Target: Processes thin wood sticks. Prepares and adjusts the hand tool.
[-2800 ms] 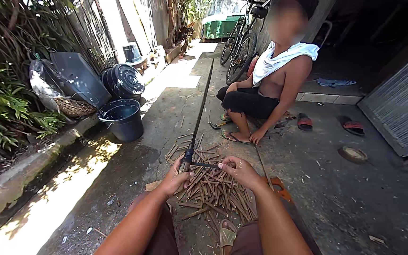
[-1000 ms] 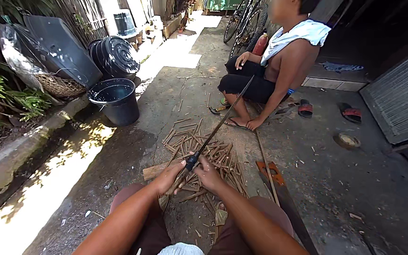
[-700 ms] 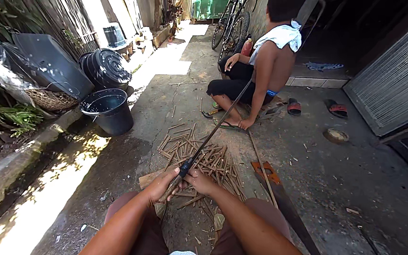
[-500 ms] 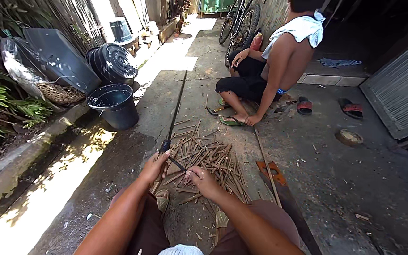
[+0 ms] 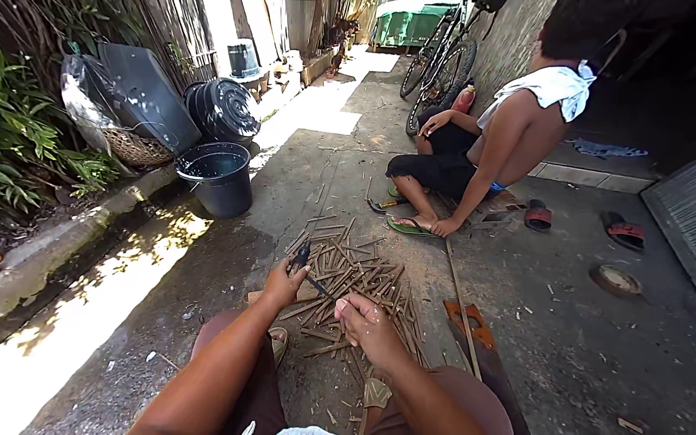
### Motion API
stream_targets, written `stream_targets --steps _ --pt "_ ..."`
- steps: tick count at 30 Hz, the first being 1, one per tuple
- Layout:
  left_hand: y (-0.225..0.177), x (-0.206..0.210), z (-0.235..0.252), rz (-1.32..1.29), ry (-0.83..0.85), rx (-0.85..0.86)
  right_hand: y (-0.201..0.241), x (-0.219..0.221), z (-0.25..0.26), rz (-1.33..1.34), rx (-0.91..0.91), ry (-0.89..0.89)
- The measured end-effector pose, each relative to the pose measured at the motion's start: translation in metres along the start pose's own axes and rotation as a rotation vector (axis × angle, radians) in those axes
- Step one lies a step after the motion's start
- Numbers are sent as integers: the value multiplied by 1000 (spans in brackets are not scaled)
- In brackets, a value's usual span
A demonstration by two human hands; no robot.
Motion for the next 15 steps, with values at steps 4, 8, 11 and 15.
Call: stream_targets --steps 4,8,11,15 --pt "-7 18 -13 254 109 100 13 1 12 223 -13 -125" --pt "-4 30 -22 355 196 278 13 -1 31 253 2 -202" --pt "-3 29 -23 398 196 352 16 -2 48 128 50 -148" --pt "-5 26 -25 466 166 360 24 25 71 -294 104 98"
Point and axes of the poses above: each hand's wrist, its own z-axis towards the middle knuckle, its own x-axis out of the palm, y = z × x, the point moved 1 cm from there along z, towards the middle knuckle, and after that the axes turned 7 degrees about -x, right-handed, at the moved point
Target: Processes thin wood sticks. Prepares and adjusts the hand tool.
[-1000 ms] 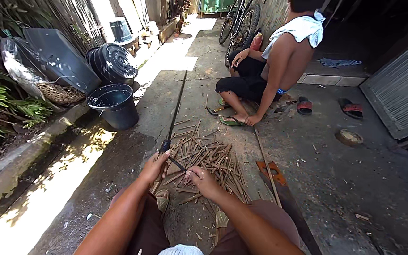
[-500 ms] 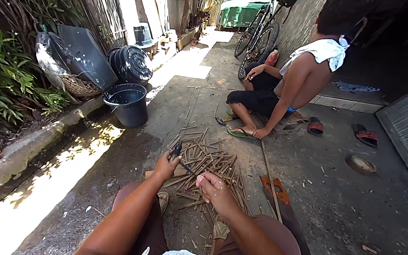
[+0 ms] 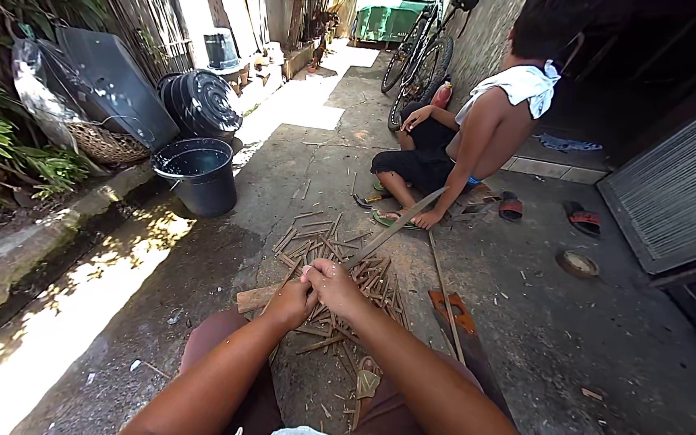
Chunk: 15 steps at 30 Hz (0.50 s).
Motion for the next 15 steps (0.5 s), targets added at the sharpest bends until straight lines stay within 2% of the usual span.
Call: stream_targets --steps 3,4,6,8,9,10,12,13,15 --pt "3 0 -5 -27 25 -14 3 -4 21 -382 32 219" --pt "4 0 -6 -72 30 -27 1 -11 23 -446 16 204" --pt "7 0 -8 -172 23 -52 -4 -26 11 -491 -72 -41" --pt "10 -3 -11 -246 34 -83 -22 -40 -4 -510 -222 -384" --pt "11 -5 -13 -285 49 -102 -31 -46 -11 -524 -212 -500" --pt "12 -7 -15 -331 67 -117 -40 -53 -17 -566 -112 -527" --pt "14 -8 -18 -465 107 -125 -54 -65 -14 -623 193 -261" --pt "15 -8 -19 -543 130 -116 -65 -65 -7 -581 238 -107" --pt "15 -8 -20 -680 203 -75 -84 -53 3 -346 79 38"
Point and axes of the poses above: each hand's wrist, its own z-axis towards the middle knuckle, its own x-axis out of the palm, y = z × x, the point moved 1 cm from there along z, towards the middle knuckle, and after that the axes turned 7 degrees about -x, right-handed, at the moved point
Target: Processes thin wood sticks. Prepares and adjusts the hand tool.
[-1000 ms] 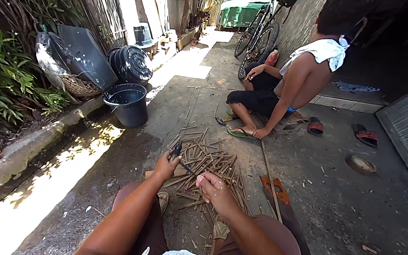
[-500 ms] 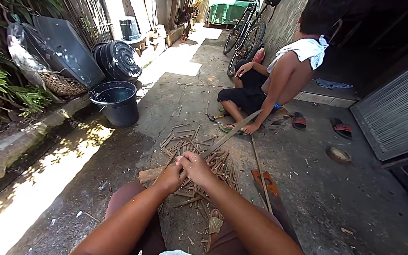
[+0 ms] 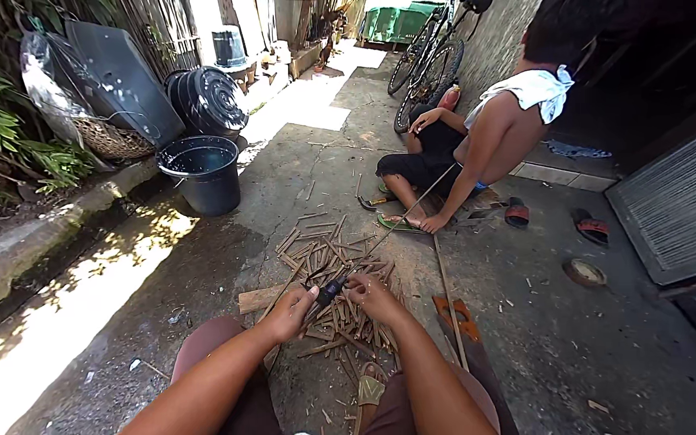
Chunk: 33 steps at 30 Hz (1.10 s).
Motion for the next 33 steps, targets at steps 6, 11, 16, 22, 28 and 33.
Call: stream_targets --steps 6,11,16,22,28,33 --pt "-1 2 -2 -190 222 71 3 44 17 527 -540 150" --pt "-6 0 -6 -295 295 60 11 49 7 672 -324 152" --pt "-4 -4 -9 -356 273 54 12 60 5 833 -335 166" --pt "-8 -5 -9 -332 204 -3 12 41 14 415 -152 -241" --pt "-7 0 -6 -257 -17 -2 -2 40 21 88 -52 -164" --pt "-6 -11 6 -214 -386 -1 28 34 -9 30 -81 3"
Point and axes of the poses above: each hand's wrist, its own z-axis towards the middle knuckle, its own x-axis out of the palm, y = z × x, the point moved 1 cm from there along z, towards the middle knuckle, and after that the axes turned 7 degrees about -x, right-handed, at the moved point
